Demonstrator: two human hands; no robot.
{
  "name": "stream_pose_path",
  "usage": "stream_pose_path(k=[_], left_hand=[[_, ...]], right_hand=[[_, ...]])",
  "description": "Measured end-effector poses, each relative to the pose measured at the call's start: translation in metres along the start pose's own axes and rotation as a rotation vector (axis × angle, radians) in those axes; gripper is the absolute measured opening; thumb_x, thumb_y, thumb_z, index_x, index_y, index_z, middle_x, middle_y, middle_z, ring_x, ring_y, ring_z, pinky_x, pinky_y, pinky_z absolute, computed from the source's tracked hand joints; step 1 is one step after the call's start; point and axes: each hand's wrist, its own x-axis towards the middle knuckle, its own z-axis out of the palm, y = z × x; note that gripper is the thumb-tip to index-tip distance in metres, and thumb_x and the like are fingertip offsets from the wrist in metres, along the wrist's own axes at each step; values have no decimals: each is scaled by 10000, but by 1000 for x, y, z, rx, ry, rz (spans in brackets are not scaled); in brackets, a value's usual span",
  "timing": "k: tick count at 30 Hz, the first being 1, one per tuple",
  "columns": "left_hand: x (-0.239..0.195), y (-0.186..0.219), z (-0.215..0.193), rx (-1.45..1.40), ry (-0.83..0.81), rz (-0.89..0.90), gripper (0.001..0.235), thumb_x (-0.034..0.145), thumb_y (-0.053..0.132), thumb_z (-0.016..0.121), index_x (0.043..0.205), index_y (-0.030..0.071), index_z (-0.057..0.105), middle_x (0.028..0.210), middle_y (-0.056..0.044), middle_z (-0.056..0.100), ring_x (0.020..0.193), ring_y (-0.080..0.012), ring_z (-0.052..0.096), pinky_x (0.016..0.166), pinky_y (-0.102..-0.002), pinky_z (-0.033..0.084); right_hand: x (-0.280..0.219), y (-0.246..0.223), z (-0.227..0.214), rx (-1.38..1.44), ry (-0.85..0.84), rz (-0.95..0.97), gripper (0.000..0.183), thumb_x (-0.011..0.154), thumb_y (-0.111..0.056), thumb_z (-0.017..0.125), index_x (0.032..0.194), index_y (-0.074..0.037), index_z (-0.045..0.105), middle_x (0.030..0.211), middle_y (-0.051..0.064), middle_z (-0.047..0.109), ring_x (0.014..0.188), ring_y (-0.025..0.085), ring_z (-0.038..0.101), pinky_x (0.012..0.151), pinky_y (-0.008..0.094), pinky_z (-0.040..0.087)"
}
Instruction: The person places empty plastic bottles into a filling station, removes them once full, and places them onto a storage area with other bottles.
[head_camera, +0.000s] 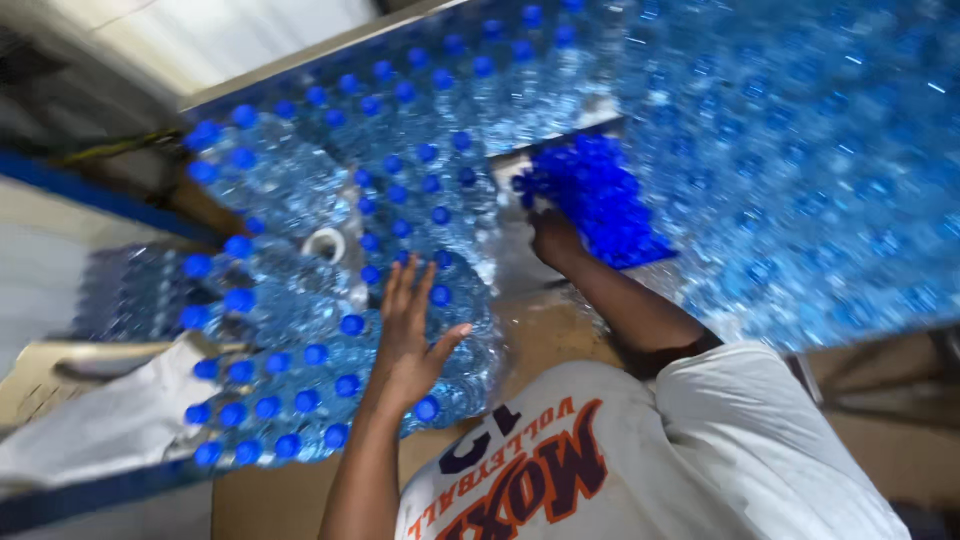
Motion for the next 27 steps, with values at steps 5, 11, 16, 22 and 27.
stream_pose_path(k=[5, 11, 16, 22, 27], left_hand=[[7, 14, -4, -34, -59, 40, 924, 953, 287, 865, 1710, 13, 410, 1778, -338, 277, 1634, -614, 165, 1276, -733, 234], [18, 15, 7, -32, -90, 171, 935, 977, 438, 819, 1704, 22, 404, 1793, -292, 270, 1660, -555, 175, 1301, -695, 255], [20, 0, 27, -8, -61, 362, 926, 1001, 446, 813, 1690, -17, 403, 1749, -370, 312, 1624, -619, 227, 1317, -692, 222], [14, -1, 33, -80, -118, 270, 943, 968, 422, 845, 1722, 83, 391, 1792, -277, 285, 1663, -544, 219, 1368, -636, 164], [35, -25, 45, -303, -54, 131, 934, 991, 735, 664, 1638, 79, 511, 1645, -237, 552, 1573, -425, 487, 1341, -531, 321]], right_hand=[[-90, 23, -120, 780, 272, 135, 219, 1101, -294, 601, 1115, -166, 779, 1103, 102, 665, 1124, 309, 672, 1024, 406, 520], [-226, 26, -319, 13, 537, 222, 378, 1035, -325, 874, 1157, -82, 612, 1069, 188, 640, 875, 505, 722, 801, 587, 573], [-229, 76, -296, -221, 96, 501, 380, 1205, -490, 515, 1350, -152, 609, 1328, 205, 586, 996, 617, 771, 875, 685, 617], [-236, 49, -273, -216, 123, 391, 365, 1063, -356, 728, 1140, -8, 652, 1128, 285, 668, 930, 662, 756, 765, 668, 639], [-252, -9, -297, 229, 598, -125, 112, 1104, -182, 820, 1085, -142, 718, 1063, 113, 705, 1041, 412, 723, 937, 493, 555]])
